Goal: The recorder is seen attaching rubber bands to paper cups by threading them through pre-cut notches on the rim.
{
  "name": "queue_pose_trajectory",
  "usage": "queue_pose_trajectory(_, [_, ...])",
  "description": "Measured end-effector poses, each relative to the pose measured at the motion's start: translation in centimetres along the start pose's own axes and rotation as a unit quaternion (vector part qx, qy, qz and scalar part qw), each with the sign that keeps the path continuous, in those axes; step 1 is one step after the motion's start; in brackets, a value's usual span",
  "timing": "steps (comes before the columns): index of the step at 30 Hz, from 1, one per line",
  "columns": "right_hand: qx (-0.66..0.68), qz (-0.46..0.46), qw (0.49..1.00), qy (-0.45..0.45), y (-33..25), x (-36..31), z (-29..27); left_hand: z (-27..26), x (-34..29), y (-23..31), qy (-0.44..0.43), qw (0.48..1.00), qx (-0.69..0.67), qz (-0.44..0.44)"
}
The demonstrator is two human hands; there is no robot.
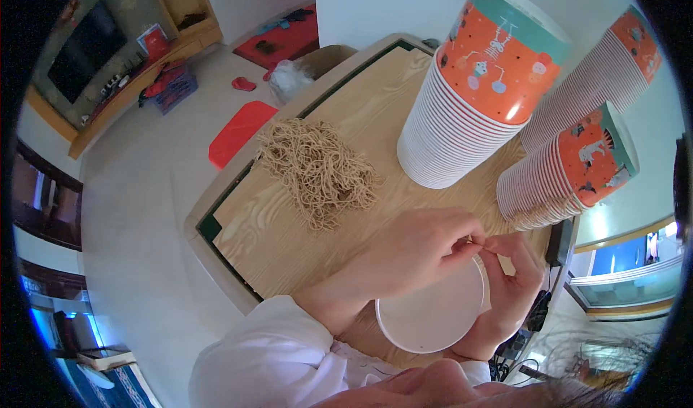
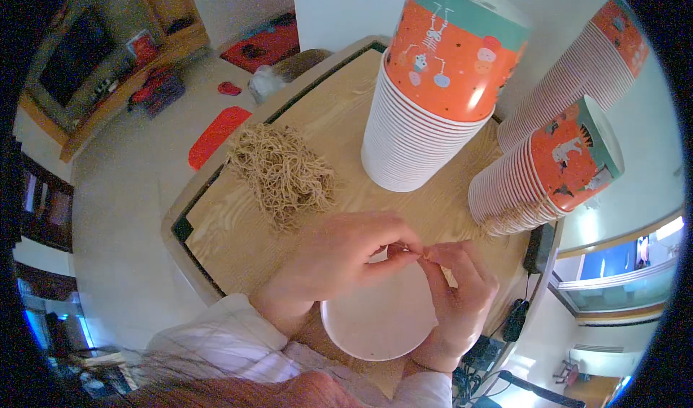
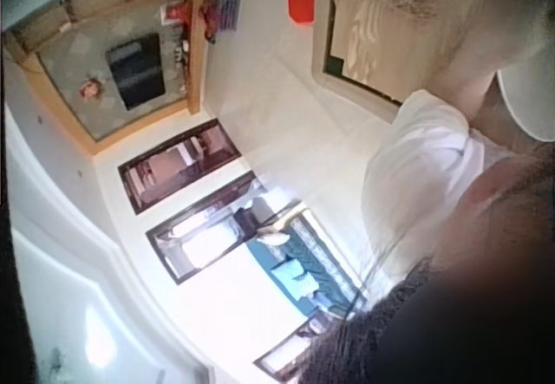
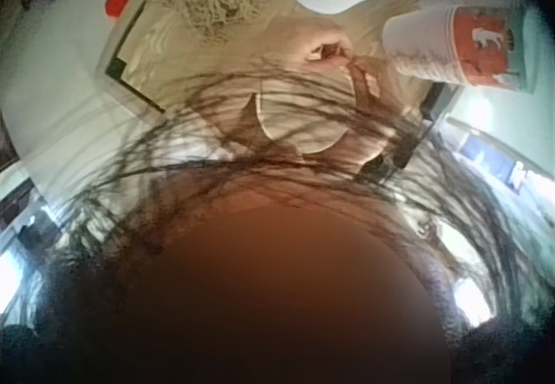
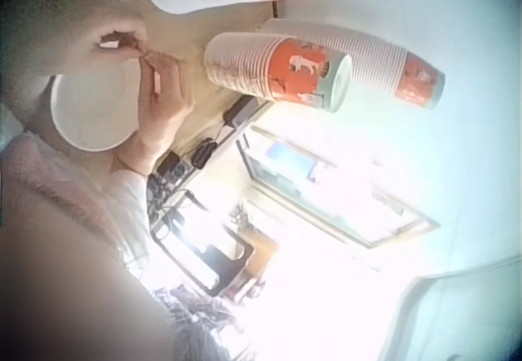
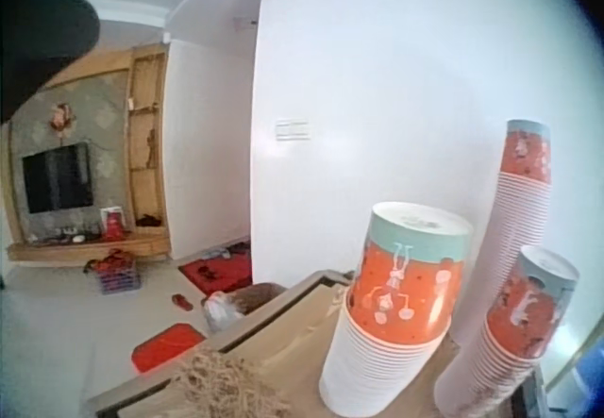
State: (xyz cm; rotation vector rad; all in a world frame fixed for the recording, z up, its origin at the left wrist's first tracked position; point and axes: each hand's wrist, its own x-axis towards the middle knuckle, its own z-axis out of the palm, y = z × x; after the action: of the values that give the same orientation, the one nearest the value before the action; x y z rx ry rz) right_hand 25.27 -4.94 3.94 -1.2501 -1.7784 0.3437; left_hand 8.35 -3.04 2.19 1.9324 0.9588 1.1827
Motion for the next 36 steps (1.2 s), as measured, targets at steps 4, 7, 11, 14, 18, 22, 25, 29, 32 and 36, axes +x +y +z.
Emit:
queue_pose_trajectory(4, [-0.034, -0.003, 0.998, 0.054, 1.6, 0.0, -0.7, -1.0, -0.4, -0.6, 0.045, 0.998, -0.022, -0.044])
queue_pose_trajectory(7, [-0.04, -0.033, 0.997, 0.054, 1.8, 0.1, -1.6, -1.3, -0.2, -0.7, 0.056, 0.997, -0.03, -0.032])
queue_pose_trajectory(11, [0.018, -0.063, 0.996, -0.056, 0.5, -0.2, 0.1, -0.2, -0.6, 0.0, -0.021, 0.999, -0.036, 0.009])
queue_pose_trajectory(14, [-0.031, -0.044, 0.998, -0.034, 0.1, -0.7, 0.0, 0.0, -0.2, -0.2, -0.008, 0.998, -0.045, 0.032])
queue_pose_trajectory(18, [-0.043, -0.043, 0.998, 0.028, -1.0, -0.3, 1.2, -0.1, -0.2, -0.3, 0.007, 0.998, -0.041, 0.043])
queue_pose_trajectory(22, [-0.035, -0.037, 0.996, 0.069, -1.3, -0.3, 1.4, -0.1, -0.1, 0.0, -0.007, 0.998, -0.065, 0.009])
queue_pose_trajectory(25, [-0.019, -0.052, 0.995, 0.081, -0.8, -0.4, 1.1, -0.1, -0.1, 0.0, 0.0, 0.996, -0.088, -0.001])
queue_pose_trajectory(29, [-0.015, -0.057, 0.996, 0.068, -1.1, -0.3, 1.0, -0.3, -0.1, 0.0, 0.004, 0.995, -0.095, 0.004])
queue_pose_trajectory(32, [-0.014, -0.089, 0.992, 0.091, 1.4, -0.5, 0.0, -0.2, -0.7, -0.6, 0.036, 0.995, -0.087, -0.007])
queue_pose_trajectory(36, [-0.028, -0.007, 0.946, 0.324, 5.8, -0.9, -5.2, -1.0, -0.3, -1.1, 0.093, 0.994, -0.034, -0.043])
